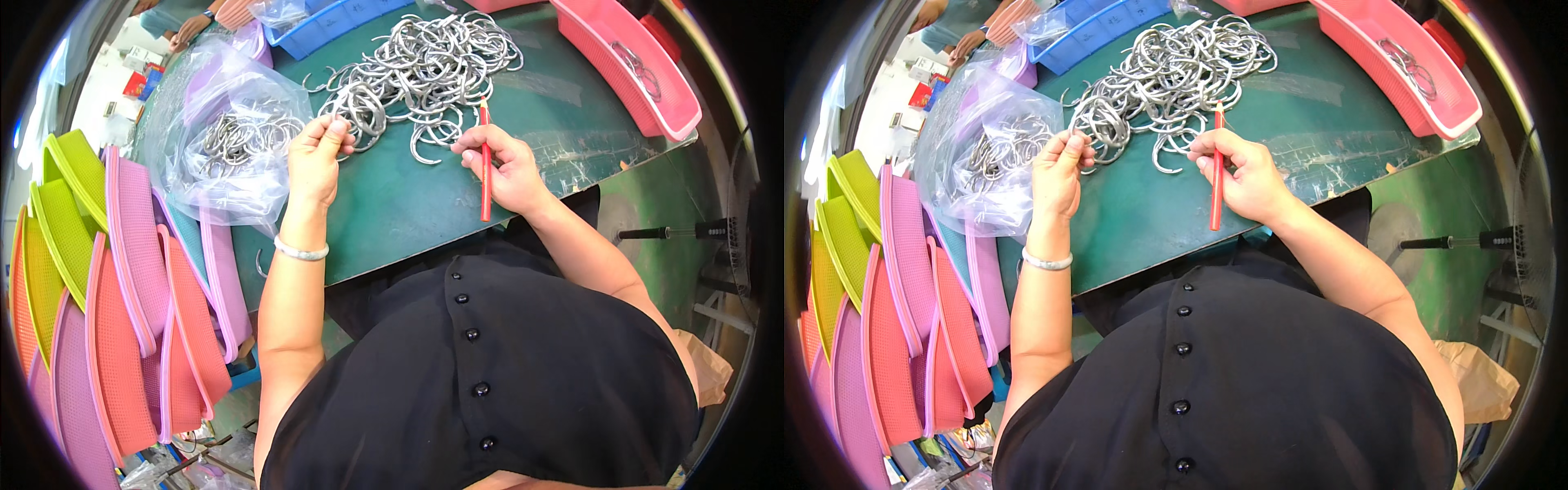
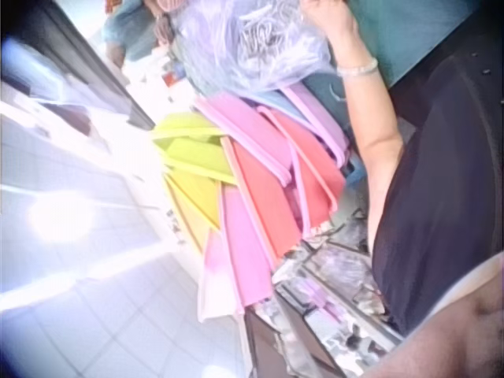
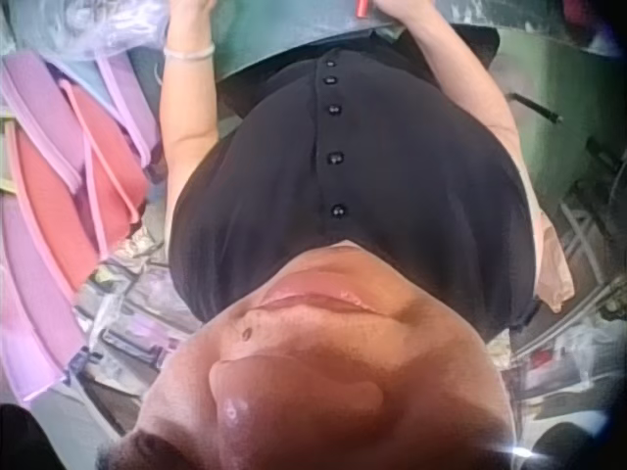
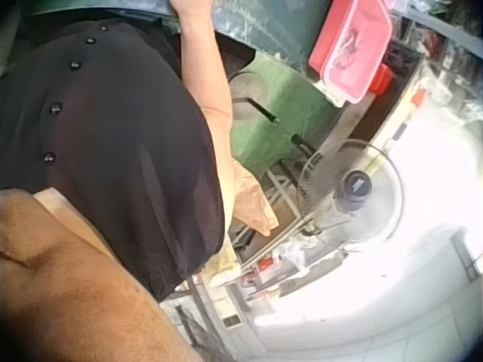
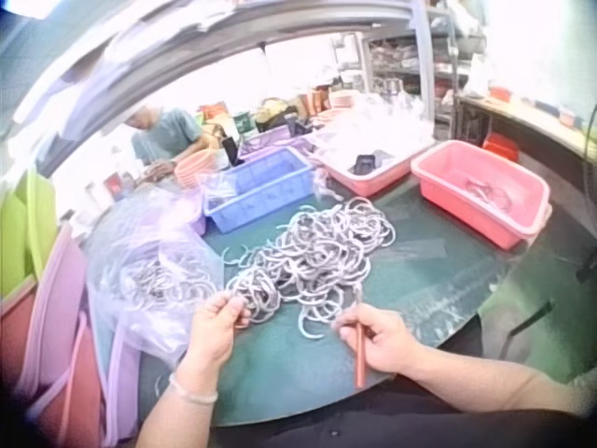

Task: The person picks up metal rings from a pile on a workbench, turns them over while holding a red tool, and places them into another pile.

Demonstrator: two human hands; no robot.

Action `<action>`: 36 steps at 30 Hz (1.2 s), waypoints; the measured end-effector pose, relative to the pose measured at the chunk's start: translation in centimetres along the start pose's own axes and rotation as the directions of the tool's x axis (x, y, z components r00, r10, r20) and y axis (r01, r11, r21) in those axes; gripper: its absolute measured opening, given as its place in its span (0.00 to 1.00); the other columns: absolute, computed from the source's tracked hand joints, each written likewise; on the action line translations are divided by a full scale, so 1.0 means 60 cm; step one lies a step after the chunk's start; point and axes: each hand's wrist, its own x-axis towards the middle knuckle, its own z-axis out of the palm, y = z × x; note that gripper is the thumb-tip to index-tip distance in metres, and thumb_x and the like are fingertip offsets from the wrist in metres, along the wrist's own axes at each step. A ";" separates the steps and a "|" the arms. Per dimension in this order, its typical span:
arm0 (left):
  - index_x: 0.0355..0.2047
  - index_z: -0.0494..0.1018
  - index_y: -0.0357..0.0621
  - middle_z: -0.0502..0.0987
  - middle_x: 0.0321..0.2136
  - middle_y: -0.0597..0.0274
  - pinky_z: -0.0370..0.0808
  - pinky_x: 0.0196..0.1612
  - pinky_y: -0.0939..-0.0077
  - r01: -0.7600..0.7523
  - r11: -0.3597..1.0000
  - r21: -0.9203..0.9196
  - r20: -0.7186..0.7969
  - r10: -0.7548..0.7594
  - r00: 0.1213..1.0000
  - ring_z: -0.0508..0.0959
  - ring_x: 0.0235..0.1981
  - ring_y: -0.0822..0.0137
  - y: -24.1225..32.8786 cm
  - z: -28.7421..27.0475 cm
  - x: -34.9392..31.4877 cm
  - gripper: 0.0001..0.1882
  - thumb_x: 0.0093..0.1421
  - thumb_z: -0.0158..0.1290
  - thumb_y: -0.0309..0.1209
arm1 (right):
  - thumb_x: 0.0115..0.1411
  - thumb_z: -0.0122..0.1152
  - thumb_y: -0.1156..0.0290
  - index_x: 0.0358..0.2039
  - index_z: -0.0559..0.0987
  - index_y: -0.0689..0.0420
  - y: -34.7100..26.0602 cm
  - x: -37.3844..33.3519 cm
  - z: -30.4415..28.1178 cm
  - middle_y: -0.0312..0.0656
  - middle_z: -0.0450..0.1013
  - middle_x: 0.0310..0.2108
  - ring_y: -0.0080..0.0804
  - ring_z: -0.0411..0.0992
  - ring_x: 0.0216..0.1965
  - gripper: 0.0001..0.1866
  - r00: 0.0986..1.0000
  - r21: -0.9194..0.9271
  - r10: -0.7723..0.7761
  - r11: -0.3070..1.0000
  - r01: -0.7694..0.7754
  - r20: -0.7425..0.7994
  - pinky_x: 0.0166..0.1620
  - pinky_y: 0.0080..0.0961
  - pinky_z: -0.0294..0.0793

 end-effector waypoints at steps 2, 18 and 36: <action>0.33 0.73 0.38 0.74 0.27 0.65 0.68 0.30 0.83 -0.030 0.999 -0.044 -0.060 0.028 0.998 0.72 0.26 0.74 -0.006 -0.001 0.008 0.07 0.58 0.50 0.29 | 0.53 0.51 0.84 0.35 0.71 0.62 0.002 0.000 -0.005 0.42 0.72 0.33 0.25 0.72 0.35 0.08 1.000 -0.009 -0.013 1.000 0.013 -0.001 0.39 0.19 0.71; 0.31 0.72 0.41 0.72 0.25 0.69 0.64 0.25 0.87 -0.003 0.967 0.256 0.122 -0.030 0.992 0.67 0.21 0.80 0.055 -0.003 -0.052 0.07 0.59 0.49 0.31 | 0.55 0.51 0.82 0.36 0.71 0.61 0.004 0.001 0.006 0.39 0.72 0.30 0.25 0.73 0.36 0.07 0.998 0.107 0.033 0.994 -0.028 -0.046 0.37 0.19 0.71; 0.33 0.72 0.40 0.73 0.26 0.67 0.68 0.28 0.86 0.024 0.997 0.080 0.086 -0.031 0.996 0.71 0.24 0.77 0.016 0.000 -0.044 0.07 0.60 0.46 0.28 | 0.58 0.50 0.78 0.37 0.70 0.60 0.004 0.004 0.009 0.37 0.72 0.33 0.16 0.67 0.28 0.06 0.998 0.144 0.061 0.988 -0.057 -0.025 0.33 0.13 0.67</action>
